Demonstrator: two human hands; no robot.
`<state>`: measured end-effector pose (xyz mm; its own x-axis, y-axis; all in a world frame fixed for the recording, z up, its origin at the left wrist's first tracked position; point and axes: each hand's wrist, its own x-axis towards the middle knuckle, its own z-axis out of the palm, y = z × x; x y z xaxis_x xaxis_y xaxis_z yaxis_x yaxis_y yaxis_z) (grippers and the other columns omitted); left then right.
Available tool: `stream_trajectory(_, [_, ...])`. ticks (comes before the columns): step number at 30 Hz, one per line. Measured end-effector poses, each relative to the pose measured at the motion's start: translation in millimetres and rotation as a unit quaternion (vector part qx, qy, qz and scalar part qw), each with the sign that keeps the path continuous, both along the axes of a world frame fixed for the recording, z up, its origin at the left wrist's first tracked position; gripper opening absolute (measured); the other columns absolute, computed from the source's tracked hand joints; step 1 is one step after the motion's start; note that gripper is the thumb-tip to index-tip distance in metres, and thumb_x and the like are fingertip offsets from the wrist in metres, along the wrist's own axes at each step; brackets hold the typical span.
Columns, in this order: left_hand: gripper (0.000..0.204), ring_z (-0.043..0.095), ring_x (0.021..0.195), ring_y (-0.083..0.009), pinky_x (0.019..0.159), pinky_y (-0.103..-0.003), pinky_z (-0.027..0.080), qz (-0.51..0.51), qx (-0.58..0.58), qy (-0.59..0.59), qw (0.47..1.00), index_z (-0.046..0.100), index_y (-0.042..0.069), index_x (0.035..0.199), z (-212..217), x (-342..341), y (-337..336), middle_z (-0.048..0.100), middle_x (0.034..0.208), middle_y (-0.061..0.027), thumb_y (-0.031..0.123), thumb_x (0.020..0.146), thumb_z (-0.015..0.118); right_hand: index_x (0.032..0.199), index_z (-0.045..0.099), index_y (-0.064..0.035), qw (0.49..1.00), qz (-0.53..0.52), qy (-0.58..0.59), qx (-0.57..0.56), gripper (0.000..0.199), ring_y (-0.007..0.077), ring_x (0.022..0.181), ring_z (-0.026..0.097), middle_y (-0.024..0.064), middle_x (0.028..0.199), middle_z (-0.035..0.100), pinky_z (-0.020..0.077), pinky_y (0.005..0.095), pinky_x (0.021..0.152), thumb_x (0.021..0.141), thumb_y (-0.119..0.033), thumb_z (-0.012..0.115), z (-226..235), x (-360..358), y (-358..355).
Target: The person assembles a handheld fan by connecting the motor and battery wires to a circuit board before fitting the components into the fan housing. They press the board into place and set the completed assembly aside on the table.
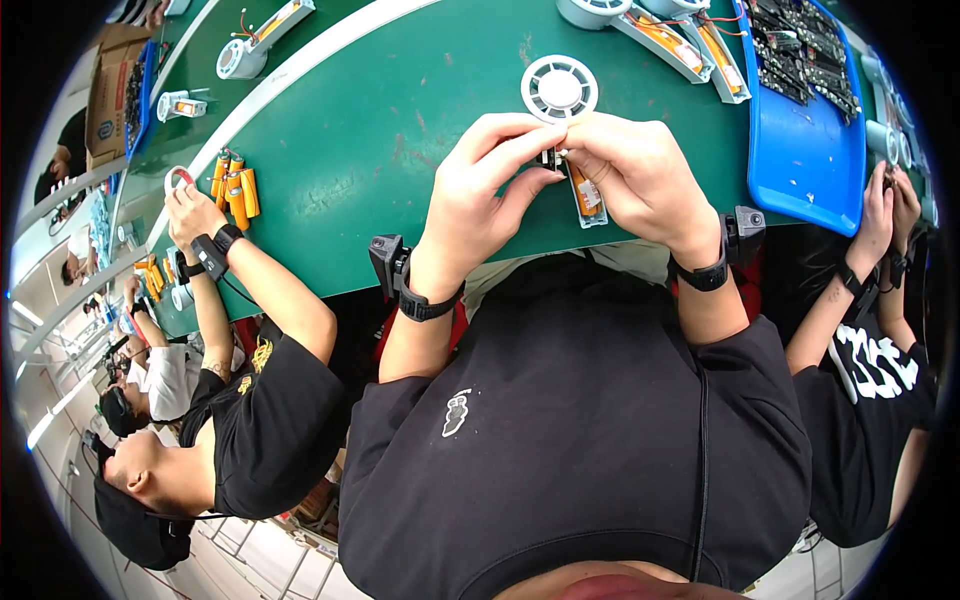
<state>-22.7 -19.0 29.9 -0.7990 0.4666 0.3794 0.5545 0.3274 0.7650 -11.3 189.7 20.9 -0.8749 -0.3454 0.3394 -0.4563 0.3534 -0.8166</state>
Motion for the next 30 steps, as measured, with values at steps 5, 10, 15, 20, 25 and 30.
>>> stream_trajectory(5, [0.047, 0.069, 0.099, -0.0269, 0.083, -0.035, 0.059, 0.008, 0.005, 0.005, 1.000, 0.073, 0.006, 0.119, -4.0, 3.2, -0.7, 0.069, 0.112, -0.0120, -0.006, 0.075, 0.080, 0.107, 0.069, -0.0005, 1.000, 0.016, -0.016, -0.007, 0.016, 0.0304, 0.072, 0.070, 0.0148, 0.086, 0.069, 0.0546, 0.0354, 0.062, 0.093, -0.001, 0.063, 4.3, -2.5, 0.0])
stream_trajectory(10, [0.045, 0.070, 0.100, -0.0282, 0.085, -0.035, 0.058, 0.014, -0.005, 0.013, 1.000, 0.074, 0.004, 0.117, -6.7, 6.1, -2.0, 0.070, 0.110, -0.0134, -0.007, 0.073, 0.081, 0.104, 0.068, -0.0057, 0.999, 0.024, -0.033, 0.028, 0.013, 0.0280, 0.062, 0.067, 0.0096, 0.075, 0.066, 0.0519, 0.0366, 0.058, 0.093, -0.005, 0.061, 5.7, 1.7, 2.6])
stream_trajectory(15, [0.044, 0.070, 0.099, -0.0285, 0.086, -0.037, 0.057, -0.001, 0.026, 0.048, 0.999, 0.074, 0.003, 0.117, -8.8, 7.3, 6.1, 0.070, 0.109, -0.0139, -0.010, 0.075, 0.080, 0.094, 0.067, -0.0050, 0.997, 0.028, -0.053, -0.042, 0.006, 0.0322, 0.065, 0.066, 0.0115, 0.073, 0.064, 0.0509, 0.0383, 0.059, 0.093, -0.009, 0.063, 3.1, -0.7, 11.1])
stream_trajectory(20, [0.043, 0.069, 0.099, -0.0285, 0.086, -0.037, 0.056, 0.028, 0.002, 0.036, 0.999, 0.073, 0.001, 0.118, -14.3, 9.0, 5.5, 0.069, 0.110, -0.0146, -0.011, 0.076, 0.078, 0.090, 0.067, -0.0040, 0.996, 0.041, -0.039, -0.064, 0.008, 0.0360, 0.068, 0.064, 0.0144, 0.074, 0.065, 0.0487, 0.0415, 0.061, 0.093, -0.011, 0.065, -1.8, -2.0, 7.8])
stream_trajectory(25, [0.042, 0.068, 0.100, -0.0288, 0.086, -0.038, 0.055, 0.016, 0.018, 0.018, 1.000, 0.073, 0.000, 0.118, -17.2, 9.7, -1.1, 0.068, 0.110, -0.0142, -0.012, 0.077, 0.077, 0.093, 0.070, -0.0042, 0.997, 0.047, -0.053, -0.044, 0.010, 0.0368, 0.068, 0.063, 0.0156, 0.077, 0.066, 0.0472, 0.0431, 0.061, 0.093, -0.013, 0.066, -2.7, 1.2, 4.8])
stream_trajectory(30, [0.042, 0.068, 0.099, -0.0289, 0.091, -0.040, 0.056, 0.019, 0.010, 0.030, 0.999, 0.073, 0.000, 0.117, -18.9, 8.9, -4.7, 0.068, 0.109, -0.0138, -0.012, 0.077, 0.076, 0.088, 0.071, -0.0035, 0.994, 0.033, -0.076, -0.074, 0.012, 0.0381, 0.072, 0.066, 0.0170, 0.078, 0.068, 0.0500, 0.0440, 0.065, 0.090, -0.015, 0.066, 0.0, 3.2, 1.1])
